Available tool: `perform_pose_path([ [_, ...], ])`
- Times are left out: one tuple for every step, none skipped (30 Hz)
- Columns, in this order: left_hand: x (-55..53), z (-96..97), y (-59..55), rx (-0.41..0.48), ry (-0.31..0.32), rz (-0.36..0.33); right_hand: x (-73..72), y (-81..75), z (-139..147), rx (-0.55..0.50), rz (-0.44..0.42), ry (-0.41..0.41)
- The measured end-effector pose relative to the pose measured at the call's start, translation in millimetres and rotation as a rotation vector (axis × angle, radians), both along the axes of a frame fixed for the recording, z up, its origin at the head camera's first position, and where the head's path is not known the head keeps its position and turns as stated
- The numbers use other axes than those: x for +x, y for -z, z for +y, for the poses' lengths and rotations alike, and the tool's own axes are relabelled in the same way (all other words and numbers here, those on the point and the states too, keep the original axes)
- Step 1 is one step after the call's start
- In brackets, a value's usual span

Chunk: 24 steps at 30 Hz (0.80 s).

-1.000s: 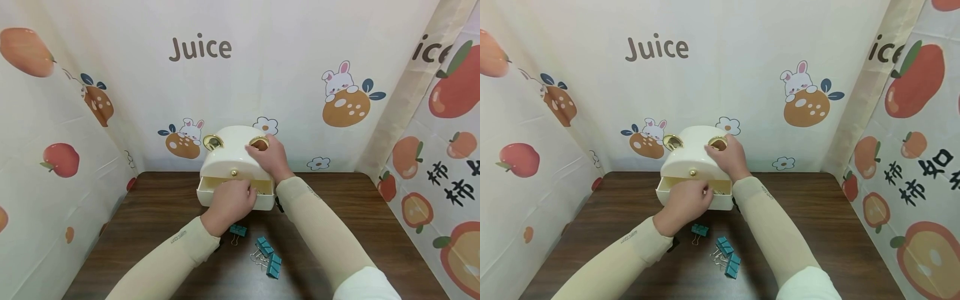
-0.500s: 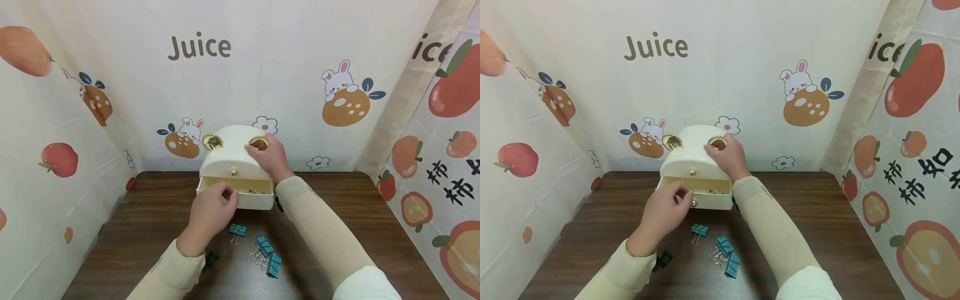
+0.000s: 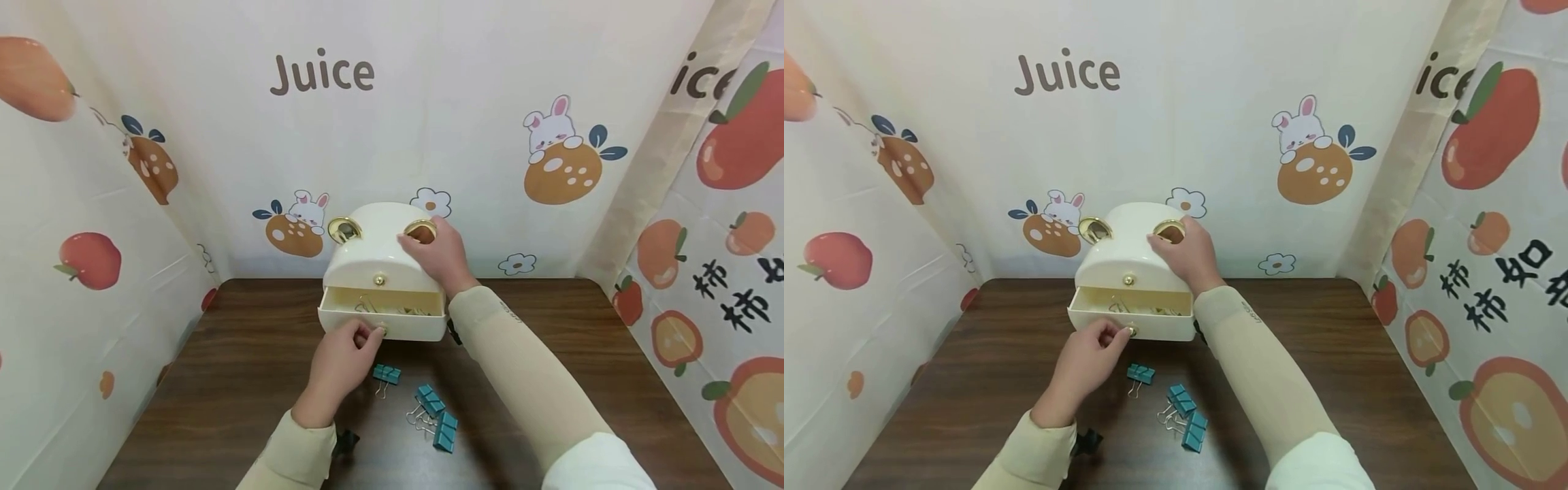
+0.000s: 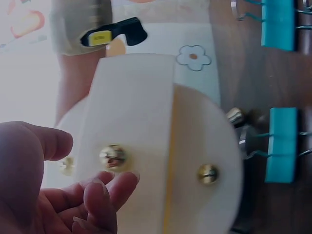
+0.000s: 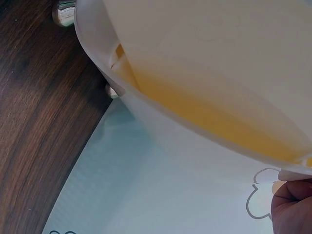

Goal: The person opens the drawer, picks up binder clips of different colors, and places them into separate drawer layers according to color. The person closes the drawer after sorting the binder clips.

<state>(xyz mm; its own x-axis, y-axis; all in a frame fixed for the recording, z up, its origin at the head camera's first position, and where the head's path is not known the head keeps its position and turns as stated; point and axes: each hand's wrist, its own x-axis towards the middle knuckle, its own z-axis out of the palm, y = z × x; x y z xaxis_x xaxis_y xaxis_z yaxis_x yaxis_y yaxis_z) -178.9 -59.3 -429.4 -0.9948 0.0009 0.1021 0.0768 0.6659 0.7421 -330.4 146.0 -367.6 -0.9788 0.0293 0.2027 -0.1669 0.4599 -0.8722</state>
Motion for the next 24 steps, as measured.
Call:
perform_pose_path([
  [-1.3,0.7,2.9,0.009,0.004,-0.003,0.0,-0.4,0,-0.002,0.001,0.000],
  [-2.7,1.4,5.8,0.017,0.006,-0.004,0.1,-0.7,0,-0.005,0.001,-0.002],
  [-4.1,1.8,8.4,0.029,0.004,-0.005,0.1,-0.8,0,-0.005,-0.001,-0.004],
  [-5.5,2.4,10.6,0.043,0.002,-0.005,0.0,-0.6,0,-0.005,-0.003,-0.008],
  [-6.8,2.8,13.1,0.055,0.002,-0.007,0.2,-0.5,0,-0.006,-0.007,-0.011],
  [-8.0,3.3,14.8,0.067,0.003,-0.009,0.2,-0.4,0,-0.006,-0.009,-0.011],
  [-9.0,3.7,16.3,0.079,0.002,-0.014,0.3,-0.3,0,-0.005,-0.008,-0.011],
  [-9.7,4.2,17.6,0.088,0.001,-0.018,0.4,-0.2,0,-0.002,-0.007,-0.012],
  [-10.5,4.7,18.8,0.099,0.002,-0.021,0.4,-0.1,0,0.002,-0.007,-0.011],
  [-11.0,4.8,19.8,0.104,0.004,-0.022,0.6,0.1,0,0.004,-0.004,-0.010],
  [-11.5,4.9,20.7,0.108,0.007,-0.022,0.9,0.1,0,0.002,0.000,-0.008],
  [-12.1,5.3,21.1,0.114,0.009,-0.021,1.0,0.0,-1,0.005,0.006,-0.006],
  [-12.6,5.4,21.5,0.119,0.011,-0.019,1.2,-0.1,-1,0.007,0.010,-0.004],
  [-13.3,5.6,21.8,0.123,0.011,-0.018,1.6,-0.4,-1,0.007,0.011,-0.006],
  [-14.1,5.7,22.0,0.125,0.012,-0.016,1.6,-0.4,-1,0.007,0.012,-0.005],
  [-15.0,5.8,22.0,0.126,0.011,-0.015,1.7,-0.6,-1,0.006,0.013,-0.007],
  [-16.0,5.9,21.9,0.127,0.012,-0.012,1.8,-0.8,-1,0.004,0.012,-0.008],
  [-17.2,6.0,21.9,0.128,0.012,-0.012,1.9,-0.9,-1,0.006,0.012,-0.008],
  [-18.6,6.1,21.9,0.127,0.012,-0.009,1.8,-1.0,-1,0.005,0.010,-0.008],
  [-20.1,6.3,22.1,0.127,0.012,-0.009,1.7,-1.0,-1,0.003,0.008,-0.009],
  [-21.8,6.4,22.3,0.126,0.011,-0.007,1.6,-0.9,-1,0.002,0.007,-0.010],
  [-23.6,6.6,22.7,0.125,0.010,-0.006,1.5,-0.9,-1,0.000,0.006,-0.010],
  [-25.6,6.8,23.1,0.124,0.009,-0.006,1.3,-0.7,-1,0.001,0.007,-0.010],
  [-27.5,6.9,23.3,0.124,0.007,-0.006,1.1,-0.4,-1,0.003,0.009,-0.010],
])
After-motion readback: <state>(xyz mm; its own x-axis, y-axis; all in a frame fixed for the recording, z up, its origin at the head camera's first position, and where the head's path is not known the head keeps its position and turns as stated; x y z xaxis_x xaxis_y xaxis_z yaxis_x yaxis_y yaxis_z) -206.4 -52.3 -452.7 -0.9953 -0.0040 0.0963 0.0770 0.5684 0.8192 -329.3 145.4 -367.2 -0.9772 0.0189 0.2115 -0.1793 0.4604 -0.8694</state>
